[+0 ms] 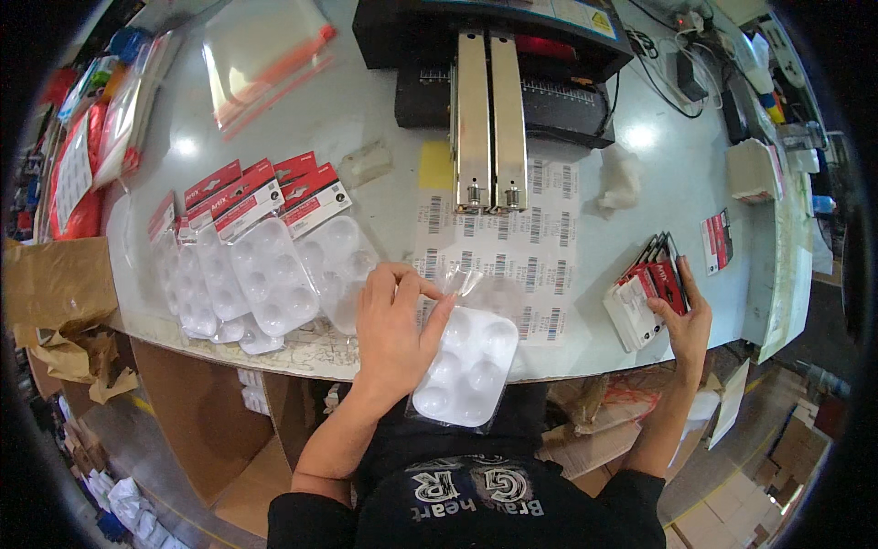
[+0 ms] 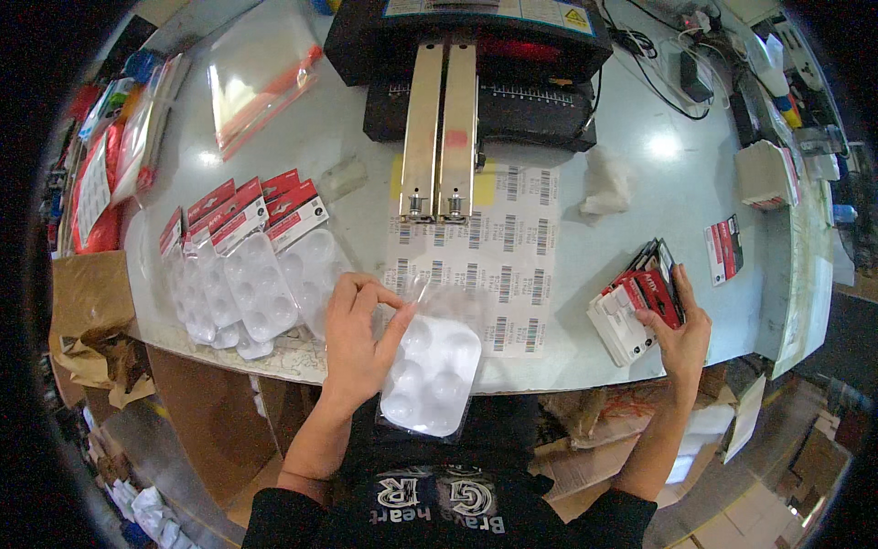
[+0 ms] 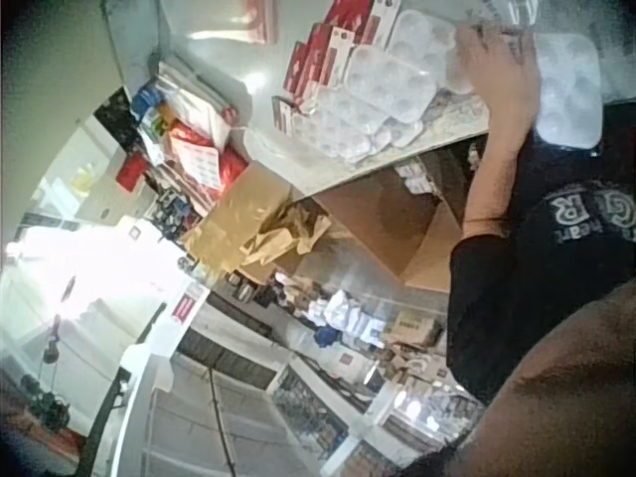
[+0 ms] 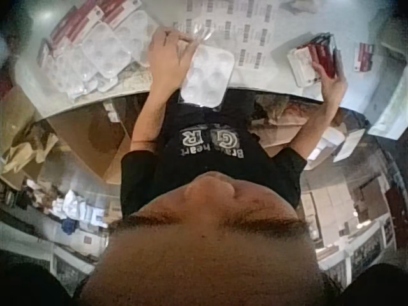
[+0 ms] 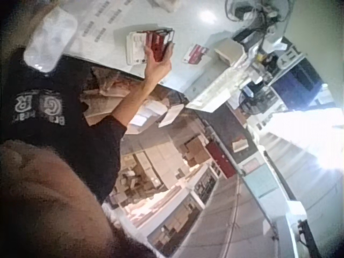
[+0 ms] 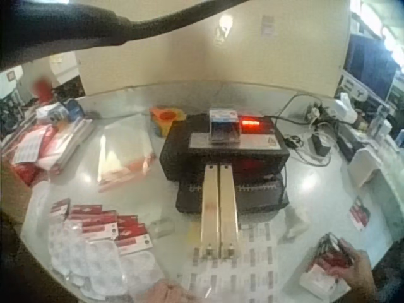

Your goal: The person repeatedly places white plastic mixing palettes into clear plastic bags, then inserts red Artix header cards into the bags. They stack the packaged items on the table and place them into a cardboard box. The person also handles a label printer and printed labels on the table.

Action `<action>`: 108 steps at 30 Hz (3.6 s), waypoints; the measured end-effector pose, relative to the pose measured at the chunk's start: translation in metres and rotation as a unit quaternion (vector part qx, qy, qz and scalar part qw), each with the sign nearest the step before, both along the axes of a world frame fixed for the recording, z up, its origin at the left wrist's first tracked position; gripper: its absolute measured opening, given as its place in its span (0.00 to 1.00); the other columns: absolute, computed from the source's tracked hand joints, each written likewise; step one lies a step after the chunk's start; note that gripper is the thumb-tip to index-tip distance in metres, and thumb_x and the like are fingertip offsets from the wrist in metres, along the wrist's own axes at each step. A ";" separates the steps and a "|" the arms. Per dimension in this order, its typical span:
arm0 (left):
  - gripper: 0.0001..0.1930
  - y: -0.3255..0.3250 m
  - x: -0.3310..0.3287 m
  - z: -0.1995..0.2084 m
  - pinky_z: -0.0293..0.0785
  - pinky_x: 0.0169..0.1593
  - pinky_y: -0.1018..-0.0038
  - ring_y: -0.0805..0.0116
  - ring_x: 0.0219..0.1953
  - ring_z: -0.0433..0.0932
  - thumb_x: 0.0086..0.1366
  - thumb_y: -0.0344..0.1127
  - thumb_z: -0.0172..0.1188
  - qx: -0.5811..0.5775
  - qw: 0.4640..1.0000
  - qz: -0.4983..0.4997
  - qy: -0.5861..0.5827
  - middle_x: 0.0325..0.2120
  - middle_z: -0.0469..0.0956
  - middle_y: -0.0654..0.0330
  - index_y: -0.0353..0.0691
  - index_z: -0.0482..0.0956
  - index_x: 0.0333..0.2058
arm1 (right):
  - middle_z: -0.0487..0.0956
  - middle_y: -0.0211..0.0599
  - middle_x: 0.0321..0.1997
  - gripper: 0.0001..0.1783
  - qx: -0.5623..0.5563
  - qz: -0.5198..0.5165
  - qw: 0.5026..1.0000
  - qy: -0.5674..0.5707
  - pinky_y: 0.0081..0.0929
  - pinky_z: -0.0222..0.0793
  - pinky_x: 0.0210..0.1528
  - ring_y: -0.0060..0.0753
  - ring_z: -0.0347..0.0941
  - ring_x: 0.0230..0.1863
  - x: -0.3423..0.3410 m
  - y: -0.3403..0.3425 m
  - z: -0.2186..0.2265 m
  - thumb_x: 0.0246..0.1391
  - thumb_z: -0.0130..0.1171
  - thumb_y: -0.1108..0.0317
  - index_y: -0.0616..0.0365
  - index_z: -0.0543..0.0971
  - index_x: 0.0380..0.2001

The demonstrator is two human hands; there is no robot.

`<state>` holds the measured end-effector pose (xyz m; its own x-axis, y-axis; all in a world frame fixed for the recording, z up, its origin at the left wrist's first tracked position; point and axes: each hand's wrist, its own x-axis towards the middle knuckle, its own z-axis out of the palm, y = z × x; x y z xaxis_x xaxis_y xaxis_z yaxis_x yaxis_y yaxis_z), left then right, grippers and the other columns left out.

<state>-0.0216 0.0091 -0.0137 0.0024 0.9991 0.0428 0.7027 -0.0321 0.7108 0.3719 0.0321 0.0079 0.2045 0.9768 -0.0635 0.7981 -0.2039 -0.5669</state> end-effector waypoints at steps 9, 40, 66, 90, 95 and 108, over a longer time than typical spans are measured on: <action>0.06 -0.006 0.020 0.051 0.72 0.46 0.77 0.71 0.40 0.78 0.68 0.28 0.52 -0.205 0.844 0.025 -0.495 0.35 0.81 0.52 0.31 0.71 0.38 | 0.80 0.49 0.37 0.30 -0.038 0.226 0.955 0.188 0.28 0.71 0.42 0.39 0.79 0.36 -0.124 0.015 0.085 0.41 0.71 0.62 0.66 0.74 0.46; 0.08 -0.008 0.019 0.052 0.65 0.32 0.85 0.84 0.26 0.69 0.65 0.30 0.57 -0.108 0.936 0.060 -0.329 0.24 0.78 0.66 0.30 0.80 0.35 | 0.77 0.43 0.21 0.11 0.052 0.285 0.936 0.201 0.27 0.69 0.25 0.36 0.77 0.22 -0.173 0.045 0.059 0.51 0.64 0.63 0.60 0.79 0.32; 0.11 -0.006 0.015 0.030 0.64 0.33 0.86 0.83 0.28 0.68 0.69 0.32 0.53 -0.052 0.914 0.138 -0.378 0.27 0.77 0.67 0.29 0.79 0.35 | 0.80 0.38 0.28 0.07 -0.186 0.129 0.895 0.384 0.18 0.71 0.26 0.21 0.76 0.24 -0.167 0.004 0.029 0.56 0.56 0.76 0.70 0.79 0.34; 0.16 0.033 0.019 0.016 0.61 0.34 0.80 0.80 0.28 0.60 0.73 0.37 0.42 -0.078 0.908 0.134 -0.389 0.21 0.65 0.65 0.34 0.68 0.27 | 0.73 0.29 0.20 0.07 -0.167 -0.043 0.784 0.597 0.17 0.60 0.21 0.16 0.64 0.18 -0.190 0.032 0.006 0.53 0.59 0.70 0.63 0.77 0.27; 0.14 0.026 0.015 0.018 0.63 0.37 0.80 0.80 0.29 0.62 0.72 0.36 0.44 -0.068 0.900 0.101 -0.419 0.23 0.67 0.65 0.34 0.69 0.29 | 0.75 0.31 0.23 0.07 -0.170 -0.013 0.791 0.587 0.16 0.62 0.25 0.18 0.67 0.21 -0.184 0.022 -0.002 0.55 0.59 0.70 0.63 0.77 0.28; 0.13 0.024 0.017 0.011 0.65 0.41 0.81 0.81 0.35 0.66 0.72 0.35 0.45 -0.048 0.893 0.100 -0.436 0.42 0.74 0.60 0.30 0.73 0.37 | 0.73 0.47 0.56 0.07 -0.061 0.010 0.821 0.568 0.22 0.65 0.46 0.21 0.69 0.42 -0.188 0.019 -0.007 0.56 0.57 0.72 0.65 0.77 0.34</action>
